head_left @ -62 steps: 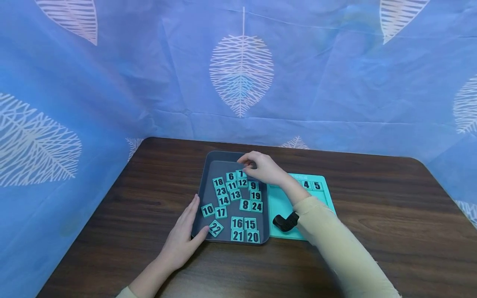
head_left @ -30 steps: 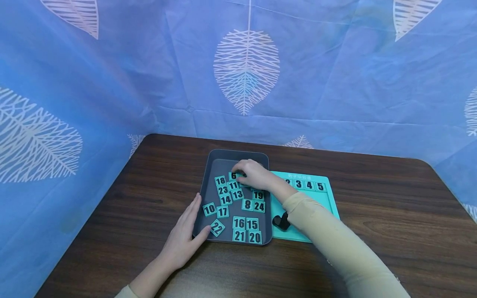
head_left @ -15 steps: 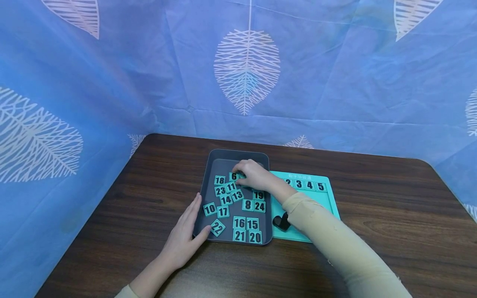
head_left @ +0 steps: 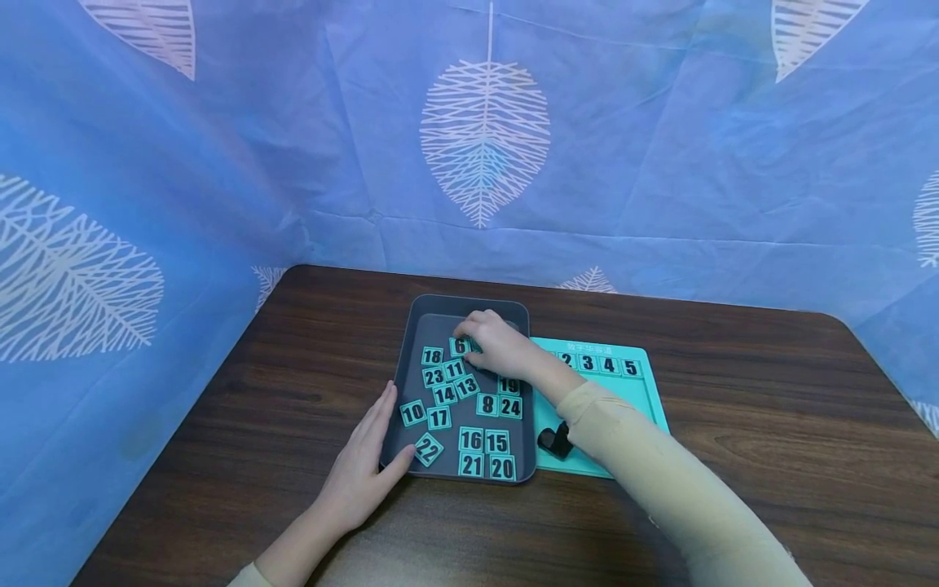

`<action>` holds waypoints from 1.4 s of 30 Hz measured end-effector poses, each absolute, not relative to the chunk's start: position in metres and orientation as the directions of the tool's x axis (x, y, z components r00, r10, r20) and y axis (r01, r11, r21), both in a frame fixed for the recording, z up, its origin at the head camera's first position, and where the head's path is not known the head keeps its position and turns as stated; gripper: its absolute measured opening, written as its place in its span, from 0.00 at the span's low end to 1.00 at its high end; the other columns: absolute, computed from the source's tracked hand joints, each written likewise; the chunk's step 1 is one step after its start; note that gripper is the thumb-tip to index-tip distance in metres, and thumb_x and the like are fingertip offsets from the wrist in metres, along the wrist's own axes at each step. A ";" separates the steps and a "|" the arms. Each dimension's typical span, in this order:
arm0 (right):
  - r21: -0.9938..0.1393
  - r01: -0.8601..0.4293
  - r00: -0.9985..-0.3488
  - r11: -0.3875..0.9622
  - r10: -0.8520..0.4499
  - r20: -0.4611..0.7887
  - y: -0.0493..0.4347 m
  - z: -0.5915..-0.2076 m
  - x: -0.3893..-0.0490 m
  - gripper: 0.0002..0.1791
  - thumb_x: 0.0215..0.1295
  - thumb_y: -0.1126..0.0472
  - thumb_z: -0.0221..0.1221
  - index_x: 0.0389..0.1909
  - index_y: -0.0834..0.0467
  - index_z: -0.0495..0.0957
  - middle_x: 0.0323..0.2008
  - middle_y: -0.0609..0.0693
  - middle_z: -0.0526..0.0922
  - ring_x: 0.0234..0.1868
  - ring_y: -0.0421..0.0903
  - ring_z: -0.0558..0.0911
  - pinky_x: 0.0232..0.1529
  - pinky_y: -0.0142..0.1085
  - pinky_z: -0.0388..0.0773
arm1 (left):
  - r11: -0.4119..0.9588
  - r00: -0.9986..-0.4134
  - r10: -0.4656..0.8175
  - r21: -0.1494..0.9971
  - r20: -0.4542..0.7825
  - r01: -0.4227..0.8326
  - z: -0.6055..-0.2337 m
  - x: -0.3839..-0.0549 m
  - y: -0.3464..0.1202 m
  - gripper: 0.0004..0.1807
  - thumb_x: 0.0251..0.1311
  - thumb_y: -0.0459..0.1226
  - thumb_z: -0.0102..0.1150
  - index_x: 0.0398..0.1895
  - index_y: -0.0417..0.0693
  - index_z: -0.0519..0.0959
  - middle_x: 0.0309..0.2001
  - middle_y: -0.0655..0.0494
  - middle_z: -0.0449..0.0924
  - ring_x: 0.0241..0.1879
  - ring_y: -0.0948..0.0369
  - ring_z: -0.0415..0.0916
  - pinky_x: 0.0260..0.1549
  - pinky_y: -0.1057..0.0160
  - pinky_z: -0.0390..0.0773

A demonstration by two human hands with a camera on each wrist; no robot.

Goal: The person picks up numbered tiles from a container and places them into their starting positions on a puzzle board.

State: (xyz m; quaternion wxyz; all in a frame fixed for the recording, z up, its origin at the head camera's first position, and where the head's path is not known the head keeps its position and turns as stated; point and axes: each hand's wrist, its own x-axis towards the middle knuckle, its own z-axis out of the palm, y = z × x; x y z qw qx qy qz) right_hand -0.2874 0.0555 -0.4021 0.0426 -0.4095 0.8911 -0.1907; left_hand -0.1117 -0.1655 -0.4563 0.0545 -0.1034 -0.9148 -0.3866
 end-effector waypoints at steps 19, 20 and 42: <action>-0.376 -0.685 -0.714 0.624 -0.678 0.175 0.135 -0.372 -0.257 0.19 0.59 0.67 0.63 0.52 0.64 0.77 0.49 0.56 0.76 0.48 0.52 0.73 0.47 0.46 0.73 | 0.686 -0.973 0.148 0.690 0.180 0.232 -0.457 -0.111 -0.167 0.41 0.67 0.50 0.53 0.77 0.56 0.44 0.76 0.58 0.43 0.73 0.55 0.44 0.63 0.42 0.55; -0.374 -0.677 -0.723 0.634 -0.668 0.175 0.141 -0.374 -0.256 0.19 0.59 0.67 0.63 0.52 0.64 0.77 0.48 0.56 0.76 0.47 0.51 0.73 0.45 0.45 0.74 | 0.686 -0.972 0.148 0.690 0.181 0.232 -0.457 -0.111 -0.167 0.41 0.67 0.50 0.53 0.77 0.56 0.44 0.76 0.57 0.43 0.73 0.55 0.44 0.63 0.42 0.55; -0.385 -0.617 -0.758 0.687 -0.650 0.055 0.182 -0.407 -0.245 0.17 0.57 0.68 0.64 0.49 0.66 0.77 0.45 0.55 0.77 0.41 0.49 0.76 0.41 0.43 0.76 | 0.678 -0.973 0.149 0.699 0.175 0.230 -0.459 -0.112 -0.167 0.41 0.67 0.50 0.52 0.77 0.56 0.44 0.76 0.57 0.42 0.73 0.54 0.44 0.63 0.40 0.54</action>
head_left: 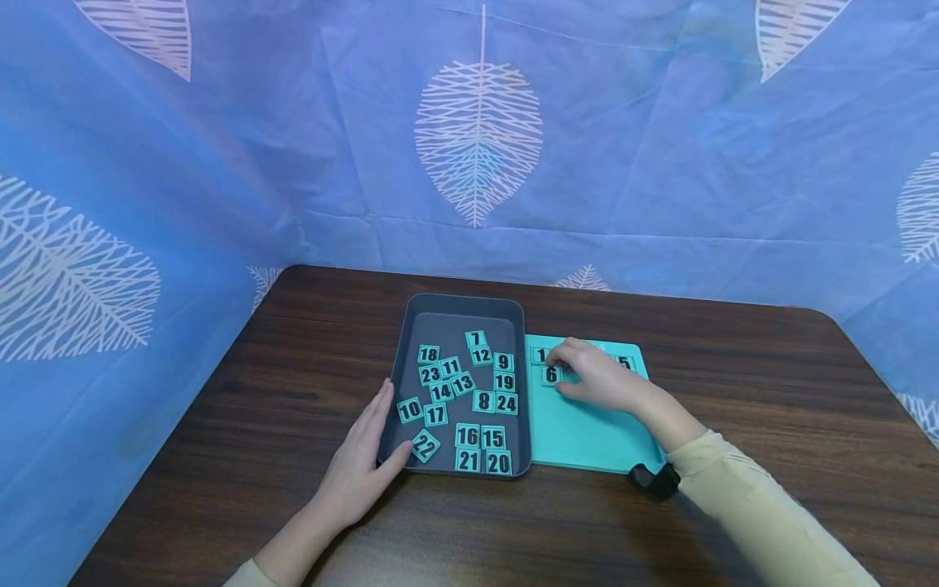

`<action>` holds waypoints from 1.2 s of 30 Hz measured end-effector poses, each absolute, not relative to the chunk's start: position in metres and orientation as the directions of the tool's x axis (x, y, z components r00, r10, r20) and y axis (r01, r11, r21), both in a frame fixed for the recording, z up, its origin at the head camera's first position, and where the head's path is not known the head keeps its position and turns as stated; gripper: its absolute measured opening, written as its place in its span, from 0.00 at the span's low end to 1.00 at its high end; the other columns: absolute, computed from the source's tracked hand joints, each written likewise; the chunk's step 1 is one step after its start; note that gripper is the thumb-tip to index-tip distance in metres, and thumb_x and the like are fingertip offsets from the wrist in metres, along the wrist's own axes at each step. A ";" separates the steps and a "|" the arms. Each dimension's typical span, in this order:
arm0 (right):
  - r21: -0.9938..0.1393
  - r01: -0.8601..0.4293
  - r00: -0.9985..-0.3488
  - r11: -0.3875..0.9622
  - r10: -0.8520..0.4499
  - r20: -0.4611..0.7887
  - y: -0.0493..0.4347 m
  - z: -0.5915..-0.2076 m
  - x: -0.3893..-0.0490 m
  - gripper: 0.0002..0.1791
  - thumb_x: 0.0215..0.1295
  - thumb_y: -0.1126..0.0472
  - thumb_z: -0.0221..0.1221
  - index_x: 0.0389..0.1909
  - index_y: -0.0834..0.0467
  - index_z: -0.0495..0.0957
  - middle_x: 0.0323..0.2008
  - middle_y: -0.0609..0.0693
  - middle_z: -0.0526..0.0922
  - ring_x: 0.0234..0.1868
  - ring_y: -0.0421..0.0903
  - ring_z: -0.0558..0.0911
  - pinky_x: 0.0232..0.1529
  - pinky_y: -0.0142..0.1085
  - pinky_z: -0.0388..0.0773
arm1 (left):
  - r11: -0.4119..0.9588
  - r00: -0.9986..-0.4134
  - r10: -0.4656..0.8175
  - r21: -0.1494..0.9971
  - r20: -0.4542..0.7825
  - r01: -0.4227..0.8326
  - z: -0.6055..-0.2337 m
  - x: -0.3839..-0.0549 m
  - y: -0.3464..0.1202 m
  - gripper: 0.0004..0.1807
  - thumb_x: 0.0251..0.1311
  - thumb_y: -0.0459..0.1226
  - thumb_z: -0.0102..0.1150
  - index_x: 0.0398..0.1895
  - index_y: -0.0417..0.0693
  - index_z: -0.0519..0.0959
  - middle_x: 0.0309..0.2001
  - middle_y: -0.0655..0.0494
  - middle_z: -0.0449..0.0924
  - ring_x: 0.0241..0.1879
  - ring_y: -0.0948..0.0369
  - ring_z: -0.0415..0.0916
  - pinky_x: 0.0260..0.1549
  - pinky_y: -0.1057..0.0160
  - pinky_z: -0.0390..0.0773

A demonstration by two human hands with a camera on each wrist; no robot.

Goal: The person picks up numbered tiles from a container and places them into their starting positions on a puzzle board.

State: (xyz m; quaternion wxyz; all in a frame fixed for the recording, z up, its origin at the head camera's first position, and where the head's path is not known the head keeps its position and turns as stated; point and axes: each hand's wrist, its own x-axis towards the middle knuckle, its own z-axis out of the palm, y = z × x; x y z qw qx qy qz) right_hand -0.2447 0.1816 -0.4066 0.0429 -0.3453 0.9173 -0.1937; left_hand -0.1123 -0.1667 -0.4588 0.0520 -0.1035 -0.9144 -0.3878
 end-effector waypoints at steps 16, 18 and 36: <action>-0.378 -0.628 -0.755 0.681 -0.650 0.084 0.177 -0.408 -0.245 0.15 0.58 0.69 0.64 0.46 0.67 0.77 0.39 0.55 0.75 0.34 0.46 0.72 0.35 0.39 0.74 | 0.688 -0.972 0.144 0.687 0.186 0.234 -0.458 -0.112 -0.166 0.42 0.66 0.50 0.53 0.77 0.56 0.45 0.76 0.57 0.43 0.72 0.53 0.45 0.63 0.40 0.55; -0.383 -0.632 -0.752 0.674 -0.653 0.090 0.177 -0.409 -0.245 0.14 0.58 0.69 0.64 0.46 0.66 0.77 0.39 0.54 0.75 0.35 0.46 0.73 0.35 0.38 0.75 | 0.689 -0.972 0.145 0.686 0.185 0.233 -0.459 -0.112 -0.166 0.41 0.66 0.50 0.53 0.77 0.56 0.44 0.76 0.57 0.43 0.72 0.53 0.45 0.63 0.40 0.55; -0.401 -0.638 -0.746 0.658 -0.657 0.108 0.173 -0.412 -0.246 0.11 0.58 0.67 0.65 0.41 0.62 0.78 0.35 0.50 0.73 0.33 0.44 0.72 0.34 0.36 0.74 | 0.686 -0.971 0.147 0.688 0.189 0.237 -0.458 -0.112 -0.166 0.42 0.66 0.50 0.53 0.77 0.55 0.45 0.76 0.56 0.44 0.72 0.54 0.45 0.63 0.41 0.55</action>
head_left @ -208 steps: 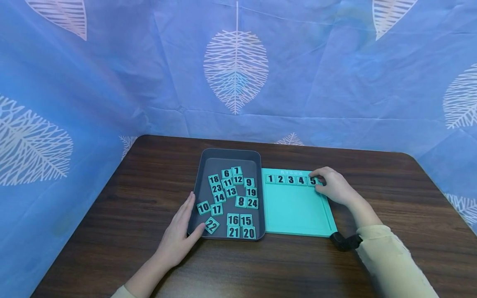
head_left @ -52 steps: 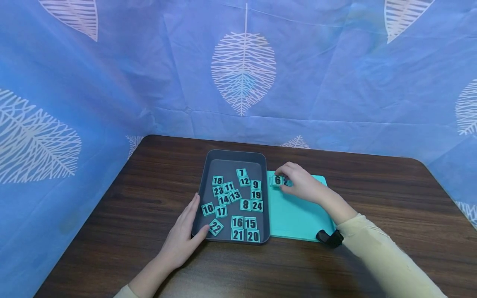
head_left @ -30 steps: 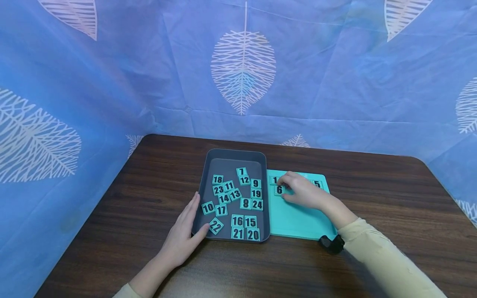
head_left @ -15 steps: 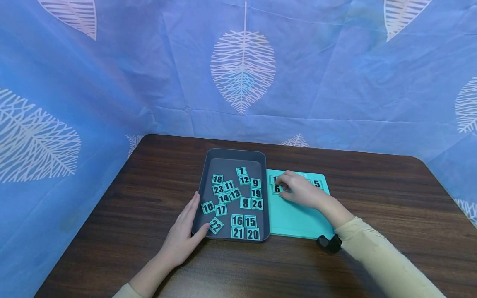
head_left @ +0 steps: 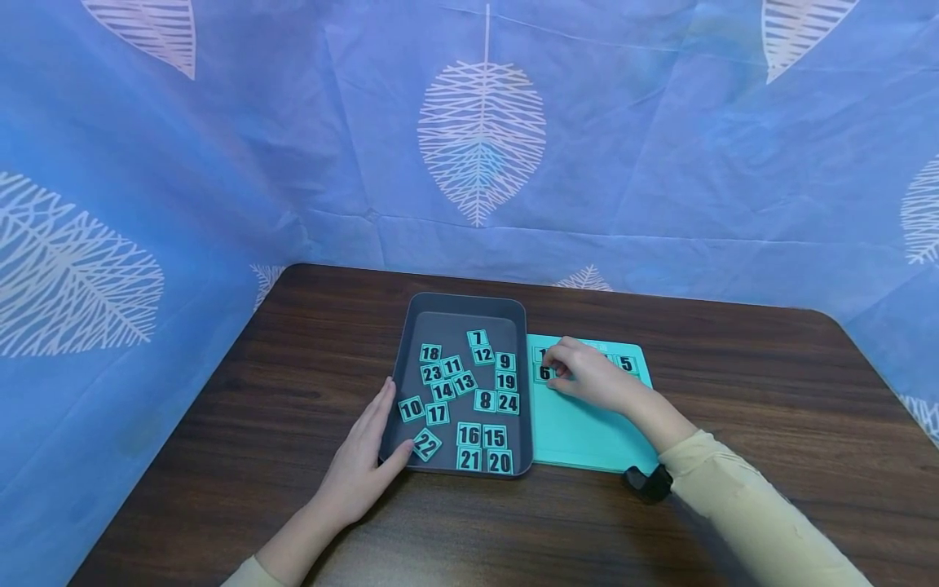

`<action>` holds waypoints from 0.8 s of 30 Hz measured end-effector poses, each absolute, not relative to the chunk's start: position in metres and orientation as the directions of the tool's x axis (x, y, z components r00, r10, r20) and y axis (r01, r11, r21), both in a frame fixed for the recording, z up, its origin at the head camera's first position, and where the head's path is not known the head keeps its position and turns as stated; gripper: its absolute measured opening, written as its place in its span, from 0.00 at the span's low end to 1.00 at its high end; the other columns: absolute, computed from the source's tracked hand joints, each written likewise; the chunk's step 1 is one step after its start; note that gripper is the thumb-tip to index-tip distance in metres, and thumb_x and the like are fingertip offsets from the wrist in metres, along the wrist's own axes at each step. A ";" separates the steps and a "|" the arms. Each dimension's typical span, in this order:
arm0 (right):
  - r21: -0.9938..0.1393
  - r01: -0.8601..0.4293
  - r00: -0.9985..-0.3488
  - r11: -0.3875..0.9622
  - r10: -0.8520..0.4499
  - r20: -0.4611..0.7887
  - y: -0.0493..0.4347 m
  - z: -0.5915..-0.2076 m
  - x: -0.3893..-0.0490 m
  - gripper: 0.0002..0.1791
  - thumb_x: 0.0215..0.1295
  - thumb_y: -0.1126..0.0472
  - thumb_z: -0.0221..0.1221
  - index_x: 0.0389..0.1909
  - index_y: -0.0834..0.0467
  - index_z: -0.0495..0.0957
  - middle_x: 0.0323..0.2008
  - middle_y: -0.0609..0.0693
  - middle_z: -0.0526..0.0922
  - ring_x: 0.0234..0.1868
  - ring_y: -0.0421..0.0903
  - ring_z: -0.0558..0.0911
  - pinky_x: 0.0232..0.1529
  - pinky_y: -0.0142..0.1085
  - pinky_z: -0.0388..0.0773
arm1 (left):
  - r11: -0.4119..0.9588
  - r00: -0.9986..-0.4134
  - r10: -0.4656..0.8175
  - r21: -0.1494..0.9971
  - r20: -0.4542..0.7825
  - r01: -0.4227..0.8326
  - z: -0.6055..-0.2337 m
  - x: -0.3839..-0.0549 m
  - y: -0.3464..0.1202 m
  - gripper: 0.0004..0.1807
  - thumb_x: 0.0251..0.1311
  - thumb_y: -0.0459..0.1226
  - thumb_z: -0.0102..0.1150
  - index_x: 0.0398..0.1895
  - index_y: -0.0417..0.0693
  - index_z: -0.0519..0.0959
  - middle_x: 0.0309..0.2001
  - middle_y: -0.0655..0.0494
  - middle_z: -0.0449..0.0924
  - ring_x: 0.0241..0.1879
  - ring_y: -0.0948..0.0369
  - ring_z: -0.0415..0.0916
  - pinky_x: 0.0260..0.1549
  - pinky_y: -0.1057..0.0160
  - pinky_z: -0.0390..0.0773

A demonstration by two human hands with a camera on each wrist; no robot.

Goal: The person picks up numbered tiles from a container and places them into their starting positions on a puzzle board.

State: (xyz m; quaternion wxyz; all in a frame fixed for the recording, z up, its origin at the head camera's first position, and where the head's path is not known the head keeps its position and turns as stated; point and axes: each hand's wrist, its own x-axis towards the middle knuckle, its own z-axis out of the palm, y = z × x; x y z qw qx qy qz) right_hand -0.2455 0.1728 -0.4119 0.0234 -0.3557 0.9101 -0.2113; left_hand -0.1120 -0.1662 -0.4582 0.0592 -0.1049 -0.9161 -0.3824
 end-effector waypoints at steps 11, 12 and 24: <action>-0.428 -0.617 -0.761 0.660 -0.638 0.113 0.175 -0.408 -0.245 0.12 0.59 0.68 0.65 0.43 0.64 0.78 0.38 0.52 0.74 0.35 0.45 0.74 0.36 0.37 0.75 | 0.685 -0.966 0.156 0.683 0.206 0.256 -0.460 -0.113 -0.166 0.42 0.66 0.50 0.54 0.77 0.54 0.45 0.76 0.55 0.44 0.72 0.53 0.45 0.62 0.41 0.56; -0.431 -0.616 -0.763 0.659 -0.635 0.121 0.175 -0.407 -0.245 0.12 0.58 0.68 0.65 0.43 0.64 0.78 0.38 0.53 0.74 0.36 0.45 0.75 0.37 0.37 0.76 | 0.684 -0.965 0.157 0.682 0.208 0.258 -0.460 -0.113 -0.166 0.42 0.66 0.50 0.54 0.77 0.53 0.45 0.76 0.54 0.44 0.72 0.53 0.45 0.62 0.41 0.56; -0.395 -0.674 -0.732 0.624 -0.636 0.243 0.151 -0.381 -0.257 0.14 0.59 0.66 0.65 0.46 0.64 0.78 0.43 0.54 0.75 0.38 0.46 0.77 0.38 0.40 0.77 | 0.684 -0.969 0.149 0.687 0.197 0.244 -0.460 -0.113 -0.167 0.41 0.66 0.49 0.54 0.77 0.54 0.45 0.76 0.56 0.44 0.72 0.54 0.45 0.63 0.42 0.55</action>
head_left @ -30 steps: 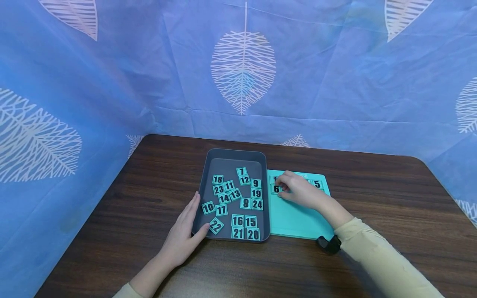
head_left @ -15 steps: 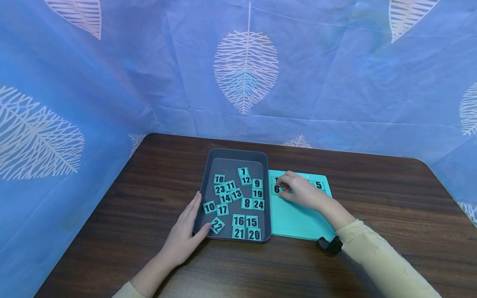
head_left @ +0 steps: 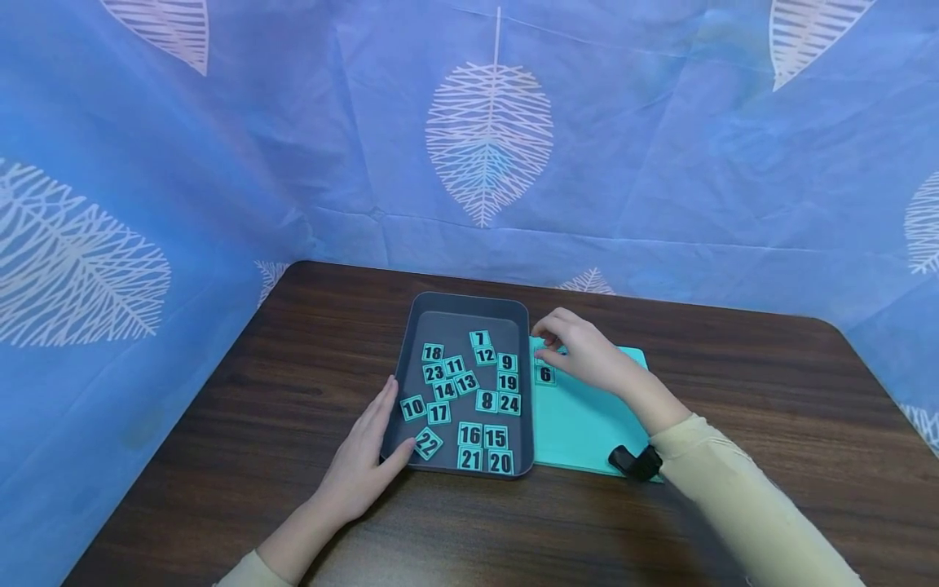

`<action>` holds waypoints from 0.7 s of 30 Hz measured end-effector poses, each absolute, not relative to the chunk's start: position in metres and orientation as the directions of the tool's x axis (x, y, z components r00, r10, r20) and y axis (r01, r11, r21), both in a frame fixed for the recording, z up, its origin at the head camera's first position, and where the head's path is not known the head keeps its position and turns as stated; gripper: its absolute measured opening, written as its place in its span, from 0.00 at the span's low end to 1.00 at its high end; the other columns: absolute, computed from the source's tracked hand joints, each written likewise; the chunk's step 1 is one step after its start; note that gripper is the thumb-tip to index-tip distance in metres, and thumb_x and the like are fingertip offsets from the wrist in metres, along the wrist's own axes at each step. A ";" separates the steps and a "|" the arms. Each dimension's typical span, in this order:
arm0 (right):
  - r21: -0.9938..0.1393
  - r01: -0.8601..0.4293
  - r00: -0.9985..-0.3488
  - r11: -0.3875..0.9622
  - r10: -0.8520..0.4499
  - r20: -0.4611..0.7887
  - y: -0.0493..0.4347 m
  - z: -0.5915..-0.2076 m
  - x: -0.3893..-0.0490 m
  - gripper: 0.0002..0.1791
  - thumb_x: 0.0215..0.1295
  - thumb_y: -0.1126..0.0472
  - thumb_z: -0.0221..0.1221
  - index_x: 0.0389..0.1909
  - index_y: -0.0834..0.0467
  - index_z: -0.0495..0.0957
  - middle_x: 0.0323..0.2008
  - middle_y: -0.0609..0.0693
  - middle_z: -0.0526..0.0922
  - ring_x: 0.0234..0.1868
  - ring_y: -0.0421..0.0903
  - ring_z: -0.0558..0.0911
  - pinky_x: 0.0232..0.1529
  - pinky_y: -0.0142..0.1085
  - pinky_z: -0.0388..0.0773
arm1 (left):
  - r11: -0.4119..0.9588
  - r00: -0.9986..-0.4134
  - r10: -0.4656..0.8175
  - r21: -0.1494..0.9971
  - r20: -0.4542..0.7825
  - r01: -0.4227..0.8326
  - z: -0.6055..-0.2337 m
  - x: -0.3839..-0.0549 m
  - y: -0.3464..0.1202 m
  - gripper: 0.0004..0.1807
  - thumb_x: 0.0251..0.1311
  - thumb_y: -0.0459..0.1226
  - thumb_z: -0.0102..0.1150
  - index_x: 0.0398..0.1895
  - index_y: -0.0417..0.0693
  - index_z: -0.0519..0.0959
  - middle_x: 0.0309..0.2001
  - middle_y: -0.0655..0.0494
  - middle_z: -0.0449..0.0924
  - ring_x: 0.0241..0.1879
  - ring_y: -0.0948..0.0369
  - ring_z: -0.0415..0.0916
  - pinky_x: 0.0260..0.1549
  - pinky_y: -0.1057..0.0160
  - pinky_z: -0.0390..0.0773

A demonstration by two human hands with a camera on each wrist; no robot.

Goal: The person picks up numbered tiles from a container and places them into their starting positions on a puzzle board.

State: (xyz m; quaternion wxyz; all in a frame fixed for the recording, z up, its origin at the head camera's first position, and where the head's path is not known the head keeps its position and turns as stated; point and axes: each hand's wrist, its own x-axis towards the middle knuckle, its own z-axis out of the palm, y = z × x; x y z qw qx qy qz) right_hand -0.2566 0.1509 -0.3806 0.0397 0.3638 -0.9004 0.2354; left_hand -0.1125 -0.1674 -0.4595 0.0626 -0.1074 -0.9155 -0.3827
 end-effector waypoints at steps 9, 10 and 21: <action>-0.438 -0.684 -0.701 0.583 -0.691 0.174 0.108 -0.387 -0.282 0.16 0.64 0.65 0.61 0.51 0.66 0.76 0.47 0.56 0.74 0.42 0.48 0.77 0.42 0.40 0.77 | 0.686 -0.973 0.137 0.690 0.188 0.230 -0.462 -0.111 -0.169 0.41 0.66 0.50 0.54 0.77 0.55 0.46 0.76 0.57 0.44 0.72 0.54 0.45 0.63 0.41 0.56; -0.432 -0.687 -0.697 0.584 -0.698 0.165 0.104 -0.389 -0.285 0.17 0.64 0.66 0.61 0.52 0.66 0.76 0.48 0.56 0.74 0.42 0.48 0.77 0.42 0.40 0.76 | 0.686 -0.973 0.137 0.691 0.185 0.228 -0.462 -0.111 -0.169 0.41 0.66 0.50 0.54 0.77 0.55 0.46 0.76 0.58 0.44 0.72 0.54 0.45 0.62 0.41 0.56; -0.328 -0.731 -0.650 0.599 -0.757 0.064 0.082 -0.396 -0.300 0.18 0.66 0.70 0.56 0.56 0.63 0.75 0.53 0.58 0.75 0.54 0.53 0.75 0.51 0.43 0.73 | 0.683 -0.974 0.143 0.694 0.178 0.227 -0.460 -0.112 -0.170 0.41 0.66 0.51 0.53 0.77 0.55 0.46 0.76 0.61 0.42 0.73 0.56 0.44 0.63 0.41 0.56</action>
